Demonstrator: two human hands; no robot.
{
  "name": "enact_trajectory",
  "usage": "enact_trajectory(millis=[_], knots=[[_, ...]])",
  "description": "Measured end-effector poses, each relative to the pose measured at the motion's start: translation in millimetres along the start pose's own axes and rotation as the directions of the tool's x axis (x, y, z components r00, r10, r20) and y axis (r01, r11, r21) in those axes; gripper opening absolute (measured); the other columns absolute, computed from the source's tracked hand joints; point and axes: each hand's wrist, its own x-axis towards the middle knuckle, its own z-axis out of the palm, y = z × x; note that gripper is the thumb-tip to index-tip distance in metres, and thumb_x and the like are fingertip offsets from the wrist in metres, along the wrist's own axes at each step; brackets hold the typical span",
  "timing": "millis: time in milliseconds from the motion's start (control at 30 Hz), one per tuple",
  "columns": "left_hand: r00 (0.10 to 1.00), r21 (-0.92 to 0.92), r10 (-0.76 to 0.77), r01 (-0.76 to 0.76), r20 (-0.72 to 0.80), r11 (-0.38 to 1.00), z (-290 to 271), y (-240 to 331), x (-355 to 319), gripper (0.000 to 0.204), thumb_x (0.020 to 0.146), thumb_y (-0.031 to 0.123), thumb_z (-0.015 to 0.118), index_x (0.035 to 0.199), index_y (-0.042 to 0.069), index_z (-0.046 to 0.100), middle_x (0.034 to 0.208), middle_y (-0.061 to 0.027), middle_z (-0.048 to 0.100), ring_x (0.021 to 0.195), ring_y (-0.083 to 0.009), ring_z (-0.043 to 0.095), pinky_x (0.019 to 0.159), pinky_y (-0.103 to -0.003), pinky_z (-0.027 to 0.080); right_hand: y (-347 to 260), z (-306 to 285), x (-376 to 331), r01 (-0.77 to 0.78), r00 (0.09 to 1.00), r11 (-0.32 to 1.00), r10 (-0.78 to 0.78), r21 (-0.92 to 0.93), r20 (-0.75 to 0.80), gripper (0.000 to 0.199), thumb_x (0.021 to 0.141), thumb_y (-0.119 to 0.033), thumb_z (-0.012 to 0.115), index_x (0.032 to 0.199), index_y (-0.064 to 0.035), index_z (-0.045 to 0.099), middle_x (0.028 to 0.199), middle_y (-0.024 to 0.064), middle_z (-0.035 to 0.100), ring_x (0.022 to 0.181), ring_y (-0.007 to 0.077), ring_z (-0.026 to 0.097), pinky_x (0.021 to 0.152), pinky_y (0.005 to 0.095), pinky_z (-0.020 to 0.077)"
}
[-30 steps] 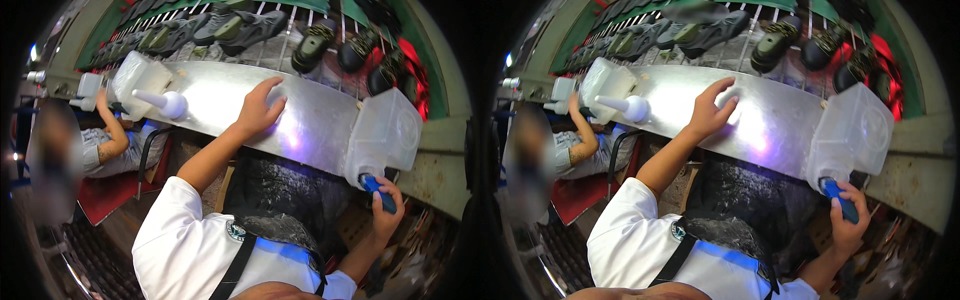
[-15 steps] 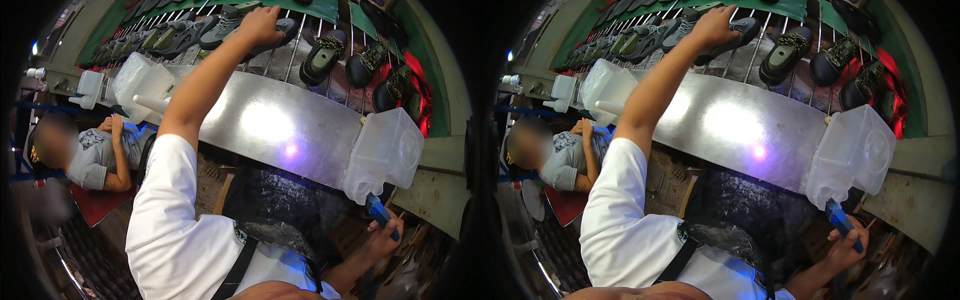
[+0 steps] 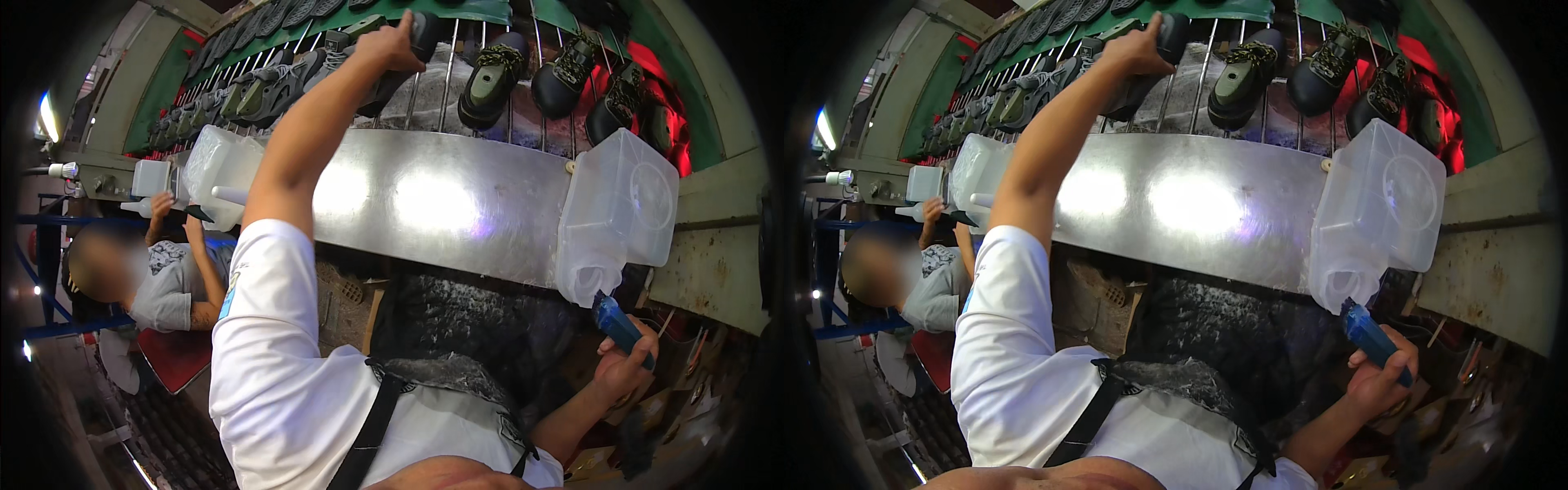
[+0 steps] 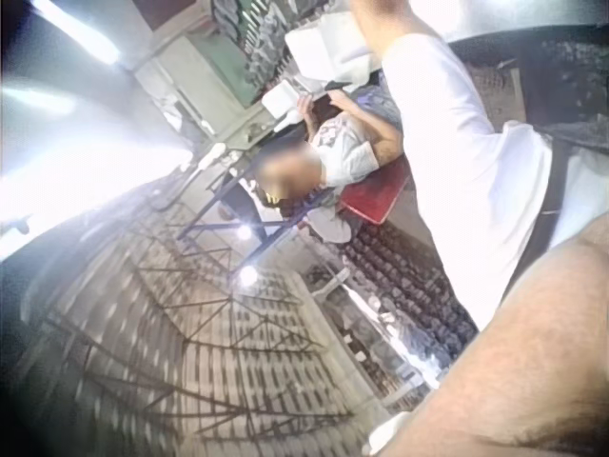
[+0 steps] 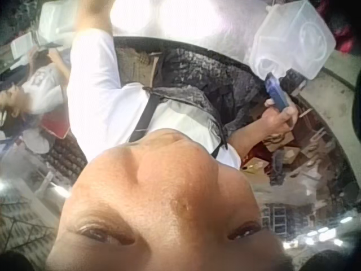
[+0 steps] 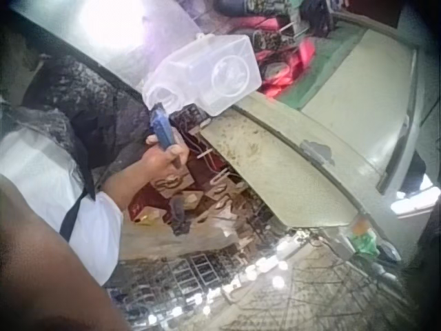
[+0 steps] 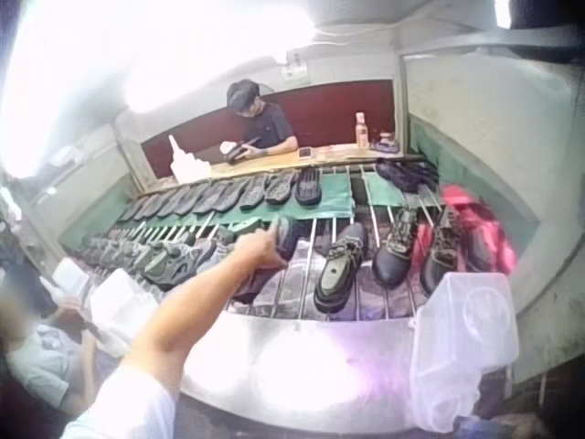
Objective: The person applies glue to the sole edges of several shoes using a brush. They repeatedly dip the brush into a container of glue and spread it along the seams of each shoe, then place the shoes back on a rack.
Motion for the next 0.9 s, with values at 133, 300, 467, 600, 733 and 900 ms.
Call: enact_trajectory(millis=[133, 300, 467, 600, 733, 900], knots=[[0.956, -0.534, -0.056, -0.111, -0.287, 0.838, -57.2, -14.3, -65.4, 0.091, 0.072, 0.026, 0.081, 0.147, -0.007, 0.04, 0.115, -0.03, 0.067, 0.109, -0.0408, 0.066, 0.096, -0.043, 0.053, 6.2, -7.7, 3.2, 0.015, 1.0, 0.999, -0.014, 0.035, -0.028, 0.059, 0.103, -0.051, 0.053, 0.104, 0.0067, 0.062, 0.093, 0.0202, 0.066, 0.057, 0.0184, 0.058, 0.046, 0.03, 0.0463], [0.958, -0.927, 0.154, -0.275, -0.242, 0.255, -49.1, -21.5, -126.4, 0.098, 0.071, 0.033, 0.087, 0.147, -0.001, 0.034, 0.118, -0.0193, 0.066, 0.105, -0.0311, 0.067, 0.095, -0.039, 0.054, 16.6, 5.1, 15.5, -0.043, 0.999, 0.989, 0.043, 0.143, 0.0, 0.062, 0.103, -0.051, 0.053, 0.118, 0.0086, 0.062, 0.095, 0.0182, 0.066, 0.06, 0.0201, 0.059, 0.049, 0.0313, 0.0469], [0.936, -0.951, 0.229, -0.296, -0.269, 0.092, -16.5, 11.8, -177.0, 0.081, 0.07, 0.027, 0.088, 0.137, 0.006, 0.048, 0.112, -0.0095, 0.064, 0.103, -0.0219, 0.065, 0.093, -0.037, 0.054, 22.6, 9.0, 25.4, -0.127, 0.989, 0.975, 0.112, 0.181, 0.094, 0.054, 0.104, -0.04, 0.057, 0.124, 0.0102, 0.061, 0.092, 0.0158, 0.067, 0.064, 0.0186, 0.062, 0.055, 0.0305, 0.0512], [0.912, -0.922, 0.195, -0.38, -0.361, 0.071, -0.6, 31.2, -219.9, 0.139, 0.061, 0.02, 0.096, 0.164, 0.015, 0.003, 0.135, -0.018, 0.055, 0.123, -0.0292, 0.058, 0.102, -0.044, 0.051, 10.7, 11.5, 30.0, -0.24, 0.966, 0.967, 0.23, 0.084, 0.116, 0.032, 0.096, -0.007, 0.069, 0.123, 0.0092, 0.062, 0.091, 0.0129, 0.07, 0.069, 0.0169, 0.067, 0.062, 0.0296, 0.0563], [0.823, -0.87, 0.32, -0.492, -0.469, -0.008, -15.8, 28.7, -252.7, 0.152, 0.056, 0.03, 0.1, 0.163, 0.014, -0.007, 0.141, -0.0275, 0.053, 0.118, -0.0394, 0.063, 0.1, -0.046, 0.054, 1.3, 3.3, 33.3, -0.198, 0.971, 0.967, 0.216, -0.163, 0.102, 0.029, 0.093, -0.007, 0.073, 0.117, 0.0051, 0.065, 0.082, 0.0066, 0.068, 0.066, 0.0103, 0.064, 0.058, 0.0235, 0.0529], [0.841, -0.836, 0.142, -0.537, -0.522, 0.112, -46.5, 76.3, -255.8, 0.121, 0.068, 0.026, 0.092, 0.16, 0.004, 0.016, 0.13, -0.0209, 0.059, 0.113, -0.0278, 0.064, 0.097, -0.039, 0.052, 11.0, 27.0, 35.8, 0.113, 0.985, 0.766, -0.003, -0.633, 0.172, 0.022, 0.086, -0.014, 0.079, 0.103, -0.0031, 0.07, 0.079, 0.0075, 0.071, 0.067, 0.0105, 0.066, 0.066, 0.0271, 0.0524]])
